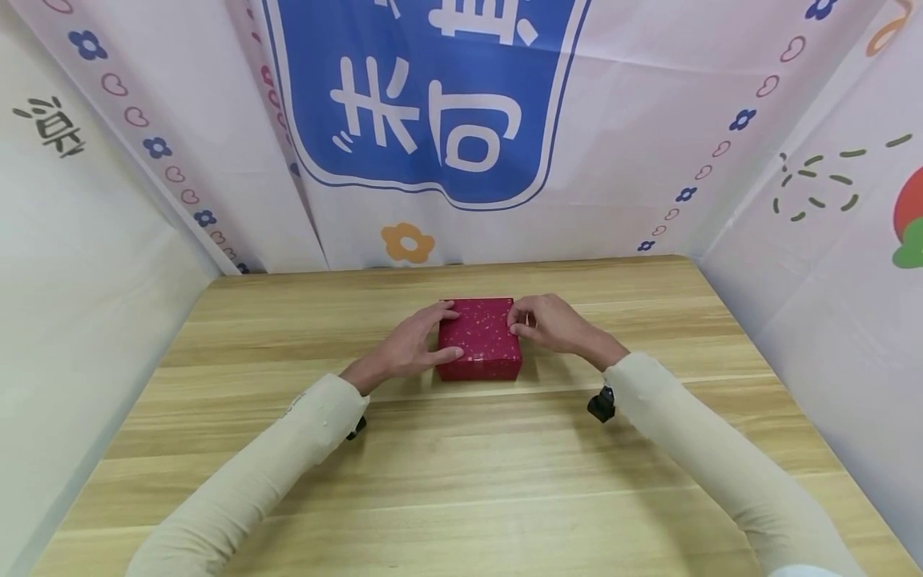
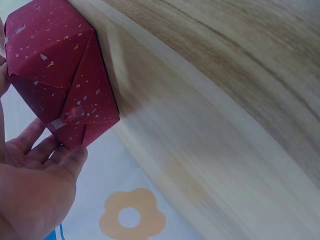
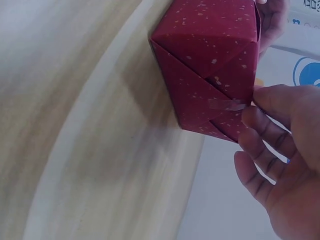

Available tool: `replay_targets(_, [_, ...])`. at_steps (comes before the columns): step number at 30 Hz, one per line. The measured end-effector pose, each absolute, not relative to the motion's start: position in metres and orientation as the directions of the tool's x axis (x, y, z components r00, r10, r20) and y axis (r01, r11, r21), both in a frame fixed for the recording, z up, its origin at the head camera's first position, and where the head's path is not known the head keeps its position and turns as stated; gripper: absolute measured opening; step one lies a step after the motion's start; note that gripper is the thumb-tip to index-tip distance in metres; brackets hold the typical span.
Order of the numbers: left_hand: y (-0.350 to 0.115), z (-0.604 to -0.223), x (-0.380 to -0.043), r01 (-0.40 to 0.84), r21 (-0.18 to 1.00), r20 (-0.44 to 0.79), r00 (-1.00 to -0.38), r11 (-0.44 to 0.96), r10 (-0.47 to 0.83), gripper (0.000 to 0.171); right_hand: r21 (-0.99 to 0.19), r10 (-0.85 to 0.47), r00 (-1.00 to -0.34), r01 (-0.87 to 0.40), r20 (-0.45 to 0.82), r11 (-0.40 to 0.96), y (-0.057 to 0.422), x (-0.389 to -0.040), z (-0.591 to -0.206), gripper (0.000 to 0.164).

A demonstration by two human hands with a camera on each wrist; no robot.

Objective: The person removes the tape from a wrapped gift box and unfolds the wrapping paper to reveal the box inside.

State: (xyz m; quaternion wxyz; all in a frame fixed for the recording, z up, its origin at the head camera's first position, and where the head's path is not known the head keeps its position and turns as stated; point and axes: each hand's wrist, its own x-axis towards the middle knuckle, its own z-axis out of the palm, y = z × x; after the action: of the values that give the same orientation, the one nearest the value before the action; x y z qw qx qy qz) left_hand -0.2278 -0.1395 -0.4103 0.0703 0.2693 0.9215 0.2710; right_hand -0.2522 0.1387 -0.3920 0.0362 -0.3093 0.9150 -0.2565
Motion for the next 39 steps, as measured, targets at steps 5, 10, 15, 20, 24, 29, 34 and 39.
replay_targets(5, [-0.1405,-0.4096,-0.2271,0.449,0.544,0.012,-0.849,0.709,0.529,0.068,-0.456,-0.618,-0.783,-0.579,0.077,0.676,0.1369,-0.2551,-0.3904,0.007])
replay_targets(10, [-0.1408,-0.4103,-0.2272,0.441,0.551,0.0,-0.849,0.709,0.529,0.069,-0.494,-0.645,-0.762,-0.581,0.051,0.647,0.1384,-0.2552,-0.3929,0.003])
replay_targets(15, [-0.1403,-0.4096,-0.2273,0.445,0.55,0.003,-0.847,0.707,0.531,0.069,-0.56,-0.634,-0.77,-0.559,0.077,0.611,0.1433,-0.2529,-0.3976,0.014])
replay_targets(20, [-0.1409,-0.4098,-0.2273,0.442,0.552,0.005,-0.85,0.707,0.527,0.07,-0.55,-0.632,-0.767,-0.577,0.111,0.604,0.1444,-0.2529,-0.3992,0.008])
replay_targets(24, [-0.1411,-0.4113,-0.2277,0.431,0.558,-0.006,-0.853,0.709,0.523,0.069,-0.543,-0.637,-0.763,-0.582,0.109,0.605,0.1441,-0.2536,-0.3988,0.004])
replay_targets(29, [-0.1404,-0.4121,-0.2275,0.426,0.559,-0.014,-0.853,0.711,0.522,0.069,-0.552,-0.644,-0.759,-0.579,0.097,0.599,0.1447,-0.2531,-0.399,0.006])
replay_targets(34, [-0.14,-0.4118,-0.2273,0.437,0.563,0.002,-0.849,0.701,0.528,0.069,-0.557,-0.627,-0.771,-0.572,0.113,0.602,0.1465,-0.2518,-0.3992,0.016])
replay_targets(39, [-0.1406,-0.4112,-0.2271,0.456,0.56,0.017,-0.841,0.692,0.54,0.068,-0.535,-0.61,-0.782,-0.572,0.128,0.622,0.1455,-0.2533,-0.3988,0.011])
